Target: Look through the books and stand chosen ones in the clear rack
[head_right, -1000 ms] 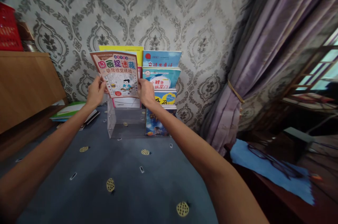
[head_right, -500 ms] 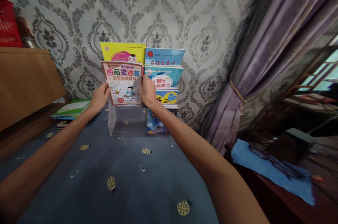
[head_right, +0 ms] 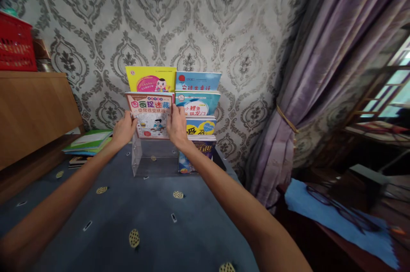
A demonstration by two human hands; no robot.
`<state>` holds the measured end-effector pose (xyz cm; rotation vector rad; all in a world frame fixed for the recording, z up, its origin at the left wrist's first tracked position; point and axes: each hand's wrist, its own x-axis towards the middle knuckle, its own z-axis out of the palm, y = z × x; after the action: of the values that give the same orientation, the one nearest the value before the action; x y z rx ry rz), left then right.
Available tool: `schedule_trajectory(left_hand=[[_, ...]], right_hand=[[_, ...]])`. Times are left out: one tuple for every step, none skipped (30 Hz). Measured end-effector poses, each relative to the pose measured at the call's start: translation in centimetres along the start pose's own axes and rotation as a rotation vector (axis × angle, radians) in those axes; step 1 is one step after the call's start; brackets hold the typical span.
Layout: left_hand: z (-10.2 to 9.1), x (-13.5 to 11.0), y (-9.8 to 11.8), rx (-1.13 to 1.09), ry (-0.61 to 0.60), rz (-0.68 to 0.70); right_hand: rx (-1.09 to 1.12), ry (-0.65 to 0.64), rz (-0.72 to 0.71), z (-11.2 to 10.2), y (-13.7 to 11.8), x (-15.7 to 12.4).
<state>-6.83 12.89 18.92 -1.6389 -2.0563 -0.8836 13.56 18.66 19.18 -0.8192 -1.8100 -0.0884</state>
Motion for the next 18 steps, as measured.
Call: schedule_trajectory(left_hand=[[0.1,-0.1,0.1,-0.006,0.007,-0.002],[0.1,-0.1,0.2,-0.012,0.012,-0.006],[0.2,-0.2,0.3,-0.017,0.014,-0.008],[0.3,-0.3,0.5,-0.021,0.012,-0.006],[0.3,-0.3,0.6,-0.023,0.009,-0.005],[0.4,-0.4,0.7,-0.023,0.003,-0.004],[0.4,-0.5,0.9,-0.022,-0.005,-0.006],[0.4,-0.5,0.9,-0.018,-0.013,-0.012],[0.4,-0.6,1.0,-0.015,-0.022,-0.018],[0.5,-0.6,1.0,-0.012,-0.030,-0.024],[0.5,-0.6,1.0,-0.009,-0.037,-0.027],[0.6,-0.6,0.9,-0.006,-0.042,-0.028],[0.6,-0.5,0.9,-0.002,-0.047,-0.029],[0.6,-0.5,0.8,0.002,-0.053,-0.028],[0.7,-0.5,0.7,0.006,-0.058,-0.027],[0.6,-0.5,0.7,0.012,-0.063,-0.025],[0.6,-0.5,0.6,0.016,-0.066,-0.022],[0.6,-0.5,0.6,0.017,-0.067,-0.015]], right_hand=[[0.015,0.005,0.001,0.1,0.1,0.0],[0.026,0.009,0.002,0.2,0.2,-0.1],[0.034,0.014,0.003,0.3,0.3,-0.1],[0.041,0.019,0.004,0.3,0.4,-0.2],[0.047,0.026,0.005,0.4,0.4,-0.3],[0.052,0.032,0.006,0.5,0.5,-0.4],[0.055,0.037,0.008,0.5,0.5,-0.5],[0.058,0.038,0.010,0.6,0.6,-0.6],[0.061,0.037,0.012,0.6,0.7,-0.6],[0.064,0.033,0.014,0.7,0.8,-0.6],[0.069,0.029,0.016,0.7,1.0,-0.6],[0.073,0.026,0.017,0.8,1.1,-0.6],[0.076,0.025,0.017,0.8,1.2,-0.6],[0.078,0.025,0.016,0.9,1.3,-0.6],[0.078,0.027,0.016,0.9,1.3,-0.6],[0.079,0.032,0.016,0.8,1.3,-0.6],[0.079,0.038,0.016,0.7,1.1,-0.6],[0.075,0.042,0.014,0.5,0.7,-0.5]])
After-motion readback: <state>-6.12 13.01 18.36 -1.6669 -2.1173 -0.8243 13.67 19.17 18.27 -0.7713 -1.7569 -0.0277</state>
